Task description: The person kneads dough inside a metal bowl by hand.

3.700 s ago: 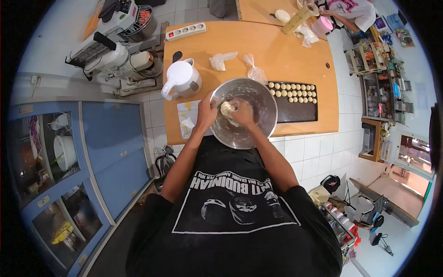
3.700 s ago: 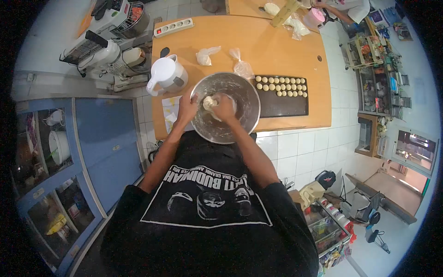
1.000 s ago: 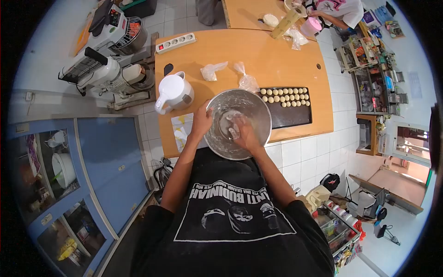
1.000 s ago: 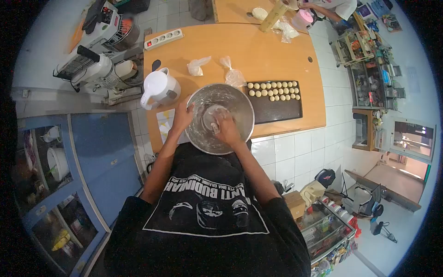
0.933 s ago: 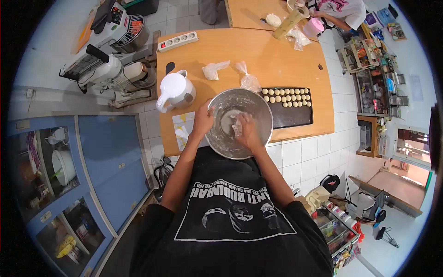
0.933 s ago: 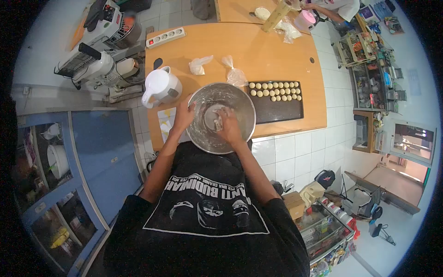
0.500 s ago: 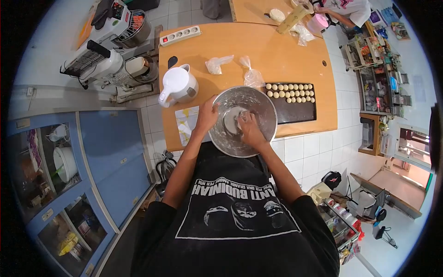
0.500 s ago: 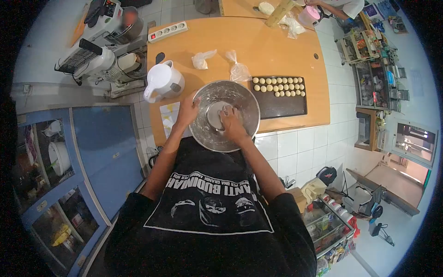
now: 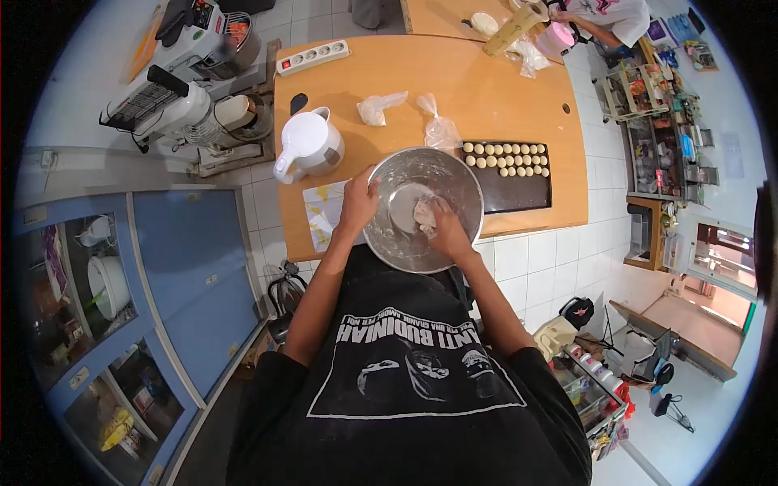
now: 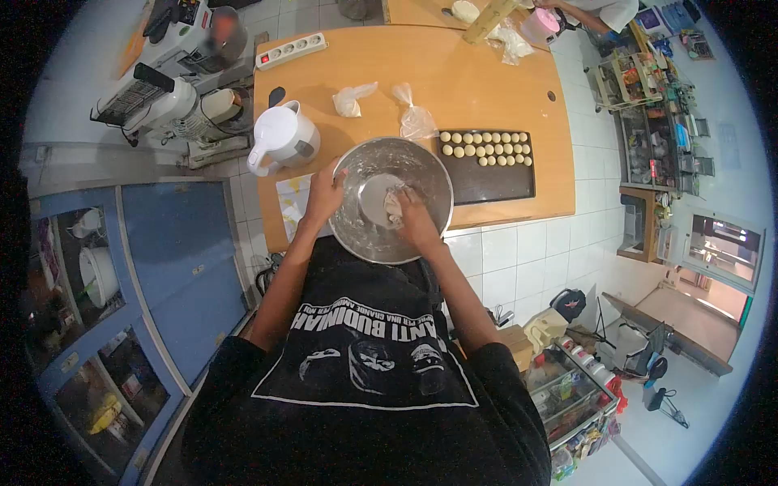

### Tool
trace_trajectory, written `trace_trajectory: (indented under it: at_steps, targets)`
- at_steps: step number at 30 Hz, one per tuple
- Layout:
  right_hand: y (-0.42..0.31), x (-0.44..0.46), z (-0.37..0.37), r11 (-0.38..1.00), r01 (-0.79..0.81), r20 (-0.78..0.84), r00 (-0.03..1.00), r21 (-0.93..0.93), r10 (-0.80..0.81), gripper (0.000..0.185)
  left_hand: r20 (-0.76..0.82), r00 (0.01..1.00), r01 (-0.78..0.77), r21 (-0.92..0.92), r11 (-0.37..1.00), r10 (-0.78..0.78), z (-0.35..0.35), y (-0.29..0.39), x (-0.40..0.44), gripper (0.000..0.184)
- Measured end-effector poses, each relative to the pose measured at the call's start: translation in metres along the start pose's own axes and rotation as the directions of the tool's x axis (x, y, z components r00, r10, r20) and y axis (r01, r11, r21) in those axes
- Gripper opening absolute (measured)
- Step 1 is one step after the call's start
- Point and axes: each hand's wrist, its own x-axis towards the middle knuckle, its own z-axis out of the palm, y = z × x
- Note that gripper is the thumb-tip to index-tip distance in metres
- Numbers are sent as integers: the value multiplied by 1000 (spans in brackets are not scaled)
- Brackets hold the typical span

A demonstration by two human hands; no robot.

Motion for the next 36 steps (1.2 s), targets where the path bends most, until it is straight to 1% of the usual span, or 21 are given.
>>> trace_trajectory:
  at_steps: [3, 4, 6, 10, 13, 15, 16, 17, 18, 19, 20, 21, 22, 24, 25, 27, 29, 31, 32, 34, 36]
  targets:
    - [-5, 3, 11, 992, -50, 82, 995, -120, 60, 71, -9, 1000, 24, -24, 999, -25, 3, -4, -1, 29]
    - [-10, 3, 13, 992, -53, 79, 995, -114, 63, 71, -5, 1000, 24, -18, 1000, -24, 5, -7, -1, 29]
    - [-22, 5, 14, 973, -94, 57, 993, -209, 108, 64, -5, 1000, 26, 35, 999, -26, 8, -13, 1, 28]
    - [-44, 16, 6, 956, -95, 7, 995, -279, 101, 59, -30, 999, -37, 36, 999, 38, 5, -4, 2, 27]
    - [-32, 23, 12, 938, -114, -71, 993, -327, 95, 54, 20, 1000, 15, -3, 1000, -15, 1, 4, 3, 29]
    - [1, 26, 23, 978, -190, -101, 975, 86, 198, 50, -32, 999, 1, -16, 1000, -2, 0, 4, 2, 27]
    - [8, 27, 16, 979, -187, -101, 976, 83, 195, 50, -36, 999, 0, -18, 1000, -1, -1, 7, 1, 27]
    - [14, 27, 9, 854, -188, -34, 972, 486, 233, 48, -37, 999, 30, -15, 999, -31, -4, 9, -1, 27]
    - [15, 26, 5, 571, -181, 48, 969, 801, 241, 47, -38, 997, 62, -10, 998, -63, -6, 10, -3, 28]
    - [4, 26, -7, 568, -185, 54, 970, 802, 239, 47, -41, 997, 68, -8, 998, -68, -6, 7, -6, 28]
    - [-14, 25, -26, 766, -251, 85, 964, 592, 250, 49, -61, 993, 97, 0, 995, -96, -4, 3, -8, 28]
    - [-25, 24, -36, 898, -290, 108, 957, 331, 270, 52, -81, 989, 123, 8, 992, -122, -4, 2, -9, 28]
    - [-23, 19, -27, 897, -291, 109, 957, 333, 269, 52, -81, 989, 124, 10, 992, -123, -4, 2, -10, 28]
    - [-21, 9, 2, 995, -74, -15, 997, 73, 76, 55, -72, 985, 157, -24, 987, -159, -5, 2, -11, 28]
    - [-28, 8, 9, 994, -75, -13, 997, 77, 76, 55, -72, 984, 160, -20, 987, -161, -5, 3, -11, 28]
    - [-41, 8, 25, 939, -53, 34, 997, -341, 69, 55, -55, 993, 111, 35, 993, -109, -6, 6, -12, 28]
    - [-46, 11, 30, 932, -47, -2, 999, -360, 49, 52, -47, 991, 124, 34, 992, -122, -8, 10, -12, 28]
    - [-52, 19, 25, 925, -110, 32, 991, -364, 131, 50, -36, 991, 128, 29, 991, -127, -8, 12, -12, 28]
    - [-49, 23, 26, 924, -119, 24, 990, -364, 136, 50, -76, 992, 105, 36, 994, -102, -7, 13, -12, 28]
    - [-41, 33, 26, 939, -119, 76, 986, -324, 151, 57, -112, 991, 71, 40, 997, -66, -4, 12, -10, 28]
    - [-34, 38, 22, 953, -111, 49, 990, -283, 130, 56, -99, 992, 83, 39, 996, -79, -5, 8, -8, 29]
